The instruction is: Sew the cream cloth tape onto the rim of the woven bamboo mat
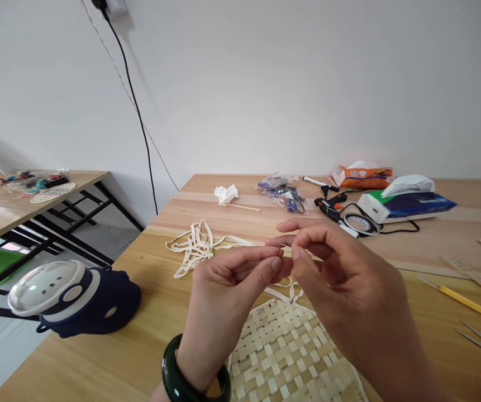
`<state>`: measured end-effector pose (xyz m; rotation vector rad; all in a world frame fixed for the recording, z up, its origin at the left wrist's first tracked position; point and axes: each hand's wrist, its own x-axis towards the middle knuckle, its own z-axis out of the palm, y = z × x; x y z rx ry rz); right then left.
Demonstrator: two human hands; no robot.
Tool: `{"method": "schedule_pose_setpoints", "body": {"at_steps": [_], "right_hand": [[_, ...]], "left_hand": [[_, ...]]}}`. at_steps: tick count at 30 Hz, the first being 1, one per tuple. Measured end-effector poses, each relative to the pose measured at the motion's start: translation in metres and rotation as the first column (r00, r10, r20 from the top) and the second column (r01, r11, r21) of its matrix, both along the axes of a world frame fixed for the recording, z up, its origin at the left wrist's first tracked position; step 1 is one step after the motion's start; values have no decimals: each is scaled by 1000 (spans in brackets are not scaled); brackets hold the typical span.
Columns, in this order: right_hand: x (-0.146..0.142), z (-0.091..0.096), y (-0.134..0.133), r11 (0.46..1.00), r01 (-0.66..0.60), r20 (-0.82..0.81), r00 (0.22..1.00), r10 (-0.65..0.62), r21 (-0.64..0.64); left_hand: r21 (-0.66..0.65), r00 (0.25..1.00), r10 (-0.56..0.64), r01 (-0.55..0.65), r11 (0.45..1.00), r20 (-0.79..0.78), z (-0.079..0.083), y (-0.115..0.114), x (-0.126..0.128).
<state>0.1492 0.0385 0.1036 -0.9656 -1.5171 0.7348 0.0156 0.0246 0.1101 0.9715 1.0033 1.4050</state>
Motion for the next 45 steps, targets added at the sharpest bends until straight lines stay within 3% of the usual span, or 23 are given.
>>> {"method": "schedule_pose_setpoints", "body": {"at_steps": [45], "right_hand": [[1, 2, 0, 1000, -9, 19, 1000, 9, -23]], "left_hand": [[-25, 1000, 11, -11, 1000, -13, 2, -2, 1]]}}
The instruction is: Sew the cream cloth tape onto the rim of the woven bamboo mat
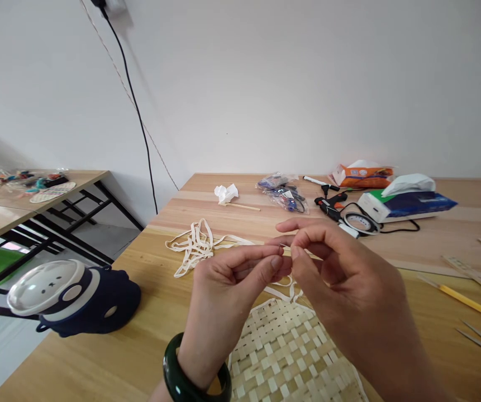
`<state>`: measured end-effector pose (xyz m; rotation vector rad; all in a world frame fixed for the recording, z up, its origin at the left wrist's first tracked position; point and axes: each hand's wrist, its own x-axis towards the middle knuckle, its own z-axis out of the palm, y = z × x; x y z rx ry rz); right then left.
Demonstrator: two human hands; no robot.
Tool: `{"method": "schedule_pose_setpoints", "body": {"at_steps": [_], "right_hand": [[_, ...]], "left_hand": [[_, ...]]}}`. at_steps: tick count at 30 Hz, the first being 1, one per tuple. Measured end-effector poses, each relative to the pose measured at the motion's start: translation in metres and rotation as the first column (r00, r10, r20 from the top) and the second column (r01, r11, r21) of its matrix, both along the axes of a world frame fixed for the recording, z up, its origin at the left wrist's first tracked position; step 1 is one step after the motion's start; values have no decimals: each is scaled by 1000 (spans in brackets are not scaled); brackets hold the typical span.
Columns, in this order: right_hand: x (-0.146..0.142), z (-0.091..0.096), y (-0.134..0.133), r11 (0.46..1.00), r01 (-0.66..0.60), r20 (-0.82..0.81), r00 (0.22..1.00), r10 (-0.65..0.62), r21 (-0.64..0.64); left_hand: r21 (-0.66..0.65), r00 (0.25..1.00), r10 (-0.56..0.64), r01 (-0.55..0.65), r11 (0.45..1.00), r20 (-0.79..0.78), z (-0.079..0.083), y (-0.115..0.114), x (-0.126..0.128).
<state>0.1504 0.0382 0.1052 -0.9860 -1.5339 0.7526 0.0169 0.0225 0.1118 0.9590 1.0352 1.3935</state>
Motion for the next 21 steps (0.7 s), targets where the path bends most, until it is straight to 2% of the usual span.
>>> {"method": "schedule_pose_setpoints", "body": {"at_steps": [21], "right_hand": [[1, 0, 0, 1000, 5, 2, 1000, -5, 4]], "left_hand": [[5, 1000, 1, -1, 1000, -27, -1, 0, 1]]}}
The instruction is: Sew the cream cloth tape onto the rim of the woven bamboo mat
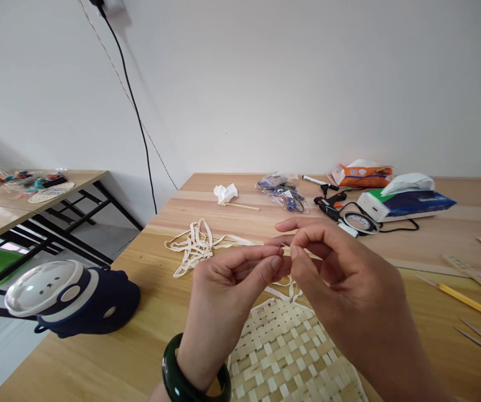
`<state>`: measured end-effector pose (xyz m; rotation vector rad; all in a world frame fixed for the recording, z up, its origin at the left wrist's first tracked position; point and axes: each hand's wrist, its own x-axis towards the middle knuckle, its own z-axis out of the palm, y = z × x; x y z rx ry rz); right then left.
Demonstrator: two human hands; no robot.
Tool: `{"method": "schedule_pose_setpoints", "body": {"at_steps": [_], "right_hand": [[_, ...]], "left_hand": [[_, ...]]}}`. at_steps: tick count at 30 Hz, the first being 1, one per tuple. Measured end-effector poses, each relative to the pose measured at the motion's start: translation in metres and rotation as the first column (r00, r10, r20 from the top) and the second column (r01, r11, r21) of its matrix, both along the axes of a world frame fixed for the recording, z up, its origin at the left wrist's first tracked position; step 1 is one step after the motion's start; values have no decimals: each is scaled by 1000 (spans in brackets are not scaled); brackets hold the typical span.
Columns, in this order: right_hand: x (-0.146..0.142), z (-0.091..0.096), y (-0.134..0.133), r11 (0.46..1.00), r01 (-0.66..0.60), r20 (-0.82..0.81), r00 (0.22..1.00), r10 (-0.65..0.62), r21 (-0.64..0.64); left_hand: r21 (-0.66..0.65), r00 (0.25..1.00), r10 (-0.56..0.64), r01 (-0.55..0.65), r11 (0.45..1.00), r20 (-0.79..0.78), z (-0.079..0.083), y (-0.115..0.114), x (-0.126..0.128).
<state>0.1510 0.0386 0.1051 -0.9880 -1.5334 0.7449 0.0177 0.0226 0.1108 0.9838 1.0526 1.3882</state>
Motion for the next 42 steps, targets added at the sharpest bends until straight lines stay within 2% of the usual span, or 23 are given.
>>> {"method": "schedule_pose_setpoints", "body": {"at_steps": [24, 42], "right_hand": [[-1, 1, 1, 1000, 4, 0, 1000, -4, -2], [0, -3, 1, 1000, -23, -4, 1000, 23, -7]], "left_hand": [[-3, 1000, 0, 0, 1000, 28, 0, 0, 1], [26, 1000, -10, 10, 1000, -14, -2, 2, -1]]}}
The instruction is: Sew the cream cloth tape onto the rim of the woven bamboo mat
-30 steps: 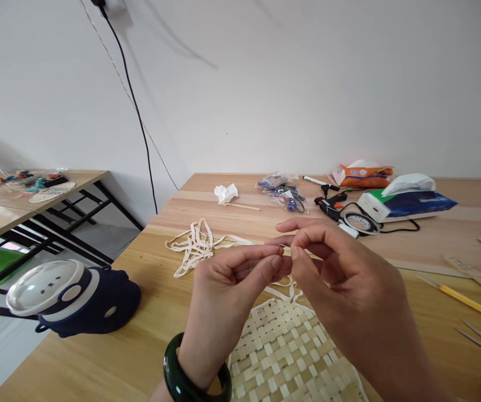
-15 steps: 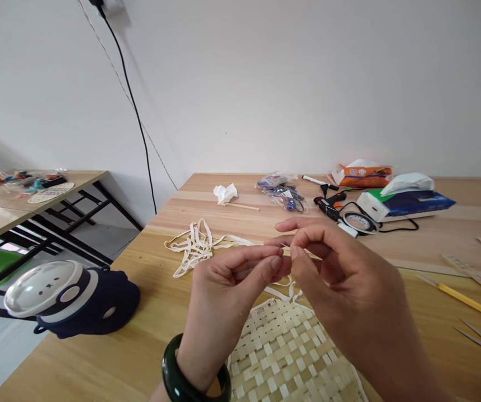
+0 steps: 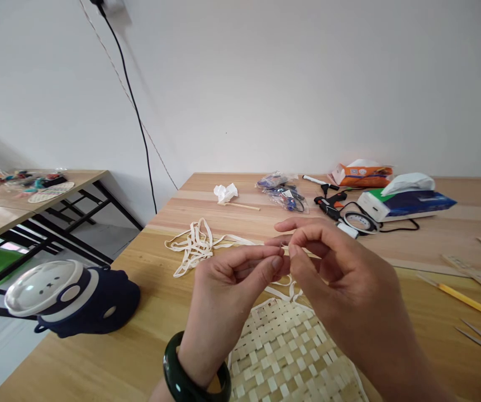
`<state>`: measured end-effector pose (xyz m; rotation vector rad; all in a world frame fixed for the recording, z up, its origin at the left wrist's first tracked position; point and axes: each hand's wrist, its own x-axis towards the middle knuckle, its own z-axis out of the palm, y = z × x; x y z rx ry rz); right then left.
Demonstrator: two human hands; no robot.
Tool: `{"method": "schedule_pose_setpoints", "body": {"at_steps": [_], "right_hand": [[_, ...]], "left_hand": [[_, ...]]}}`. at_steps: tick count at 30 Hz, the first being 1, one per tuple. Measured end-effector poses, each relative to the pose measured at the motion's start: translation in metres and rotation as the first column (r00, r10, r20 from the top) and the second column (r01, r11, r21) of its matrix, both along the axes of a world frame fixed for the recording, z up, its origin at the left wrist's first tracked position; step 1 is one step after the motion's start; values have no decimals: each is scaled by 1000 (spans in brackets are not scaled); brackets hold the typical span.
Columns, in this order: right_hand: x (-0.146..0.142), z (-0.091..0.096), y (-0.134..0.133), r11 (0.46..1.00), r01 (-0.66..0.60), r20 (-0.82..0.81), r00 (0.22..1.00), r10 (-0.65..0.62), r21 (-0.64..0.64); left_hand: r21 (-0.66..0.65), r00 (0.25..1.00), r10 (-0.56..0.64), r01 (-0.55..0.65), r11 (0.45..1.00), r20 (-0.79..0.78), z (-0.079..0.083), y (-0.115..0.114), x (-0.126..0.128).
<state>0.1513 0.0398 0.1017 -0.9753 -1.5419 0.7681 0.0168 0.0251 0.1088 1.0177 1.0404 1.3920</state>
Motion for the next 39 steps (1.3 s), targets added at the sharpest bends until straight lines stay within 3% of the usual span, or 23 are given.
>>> {"method": "schedule_pose_setpoints", "body": {"at_steps": [25, 39], "right_hand": [[-1, -1, 0, 998, 47, 8, 999, -48, 41], [0, -1, 6, 999, -11, -69, 998, 9, -32]], "left_hand": [[-6, 1000, -17, 17, 1000, 3, -3, 1, -2], [27, 999, 1, 0, 1000, -52, -4, 2, -4]]}}
